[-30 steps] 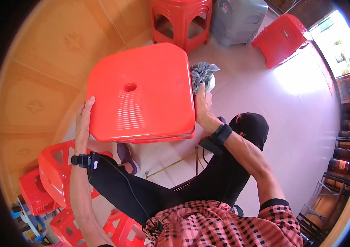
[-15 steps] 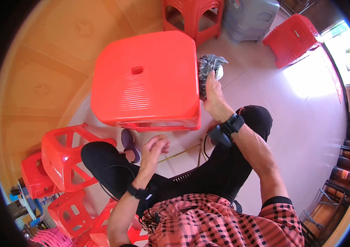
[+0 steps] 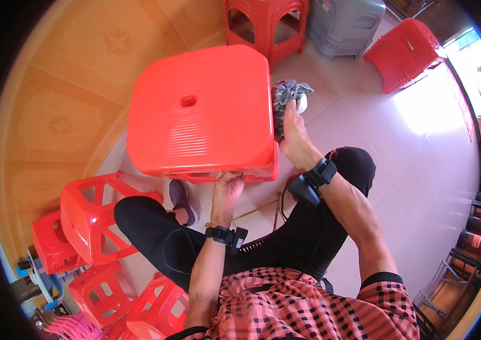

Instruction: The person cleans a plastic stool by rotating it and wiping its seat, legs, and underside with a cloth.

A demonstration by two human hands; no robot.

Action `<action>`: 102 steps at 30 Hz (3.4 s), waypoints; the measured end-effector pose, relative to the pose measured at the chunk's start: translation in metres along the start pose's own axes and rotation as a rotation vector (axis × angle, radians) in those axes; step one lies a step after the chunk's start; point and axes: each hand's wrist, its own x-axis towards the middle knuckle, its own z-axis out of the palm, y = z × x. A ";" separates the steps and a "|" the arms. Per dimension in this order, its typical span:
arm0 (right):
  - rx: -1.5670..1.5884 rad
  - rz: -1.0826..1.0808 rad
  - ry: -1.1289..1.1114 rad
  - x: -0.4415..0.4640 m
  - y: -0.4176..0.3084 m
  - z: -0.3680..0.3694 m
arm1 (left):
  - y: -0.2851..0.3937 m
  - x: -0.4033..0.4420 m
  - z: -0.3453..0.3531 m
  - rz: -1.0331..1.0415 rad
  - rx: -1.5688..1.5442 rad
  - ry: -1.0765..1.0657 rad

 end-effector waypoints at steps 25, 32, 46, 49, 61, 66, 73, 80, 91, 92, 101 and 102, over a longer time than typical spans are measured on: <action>-0.090 -0.022 0.097 -0.013 0.001 0.006 | 0.002 0.000 -0.012 0.010 0.055 -0.026; -0.552 0.000 0.194 -0.040 -0.006 -0.009 | -0.015 -0.009 -0.003 0.110 0.380 0.076; -0.091 0.008 0.062 0.005 0.021 -0.029 | -0.012 -0.009 -0.006 0.195 1.229 -0.080; -0.009 0.113 0.206 0.041 0.034 -0.052 | -0.016 -0.002 -0.019 0.189 1.314 -0.085; -0.159 0.448 0.785 0.124 0.245 -0.222 | -0.026 0.008 -0.058 0.223 1.595 -0.260; -0.298 0.586 0.715 0.076 0.206 -0.167 | -0.013 0.004 -0.070 0.078 1.926 -0.257; -0.152 0.572 0.795 0.089 0.238 -0.175 | 0.011 0.001 -0.080 0.068 1.778 -0.229; -0.181 0.618 0.769 0.085 0.231 -0.168 | 0.032 -0.003 -0.052 0.121 1.813 -0.293; -0.285 0.434 0.812 0.107 0.286 -0.207 | 0.014 -0.023 -0.012 0.072 2.166 -0.432; -0.378 0.462 0.858 0.095 0.263 -0.190 | 0.014 -0.022 -0.010 0.051 2.369 -0.509; -0.426 0.476 1.025 0.079 0.248 -0.160 | 0.008 -0.009 -0.086 0.325 1.916 -0.247; -0.420 0.513 1.049 0.078 0.242 -0.155 | 0.010 -0.011 -0.064 0.320 1.918 -0.258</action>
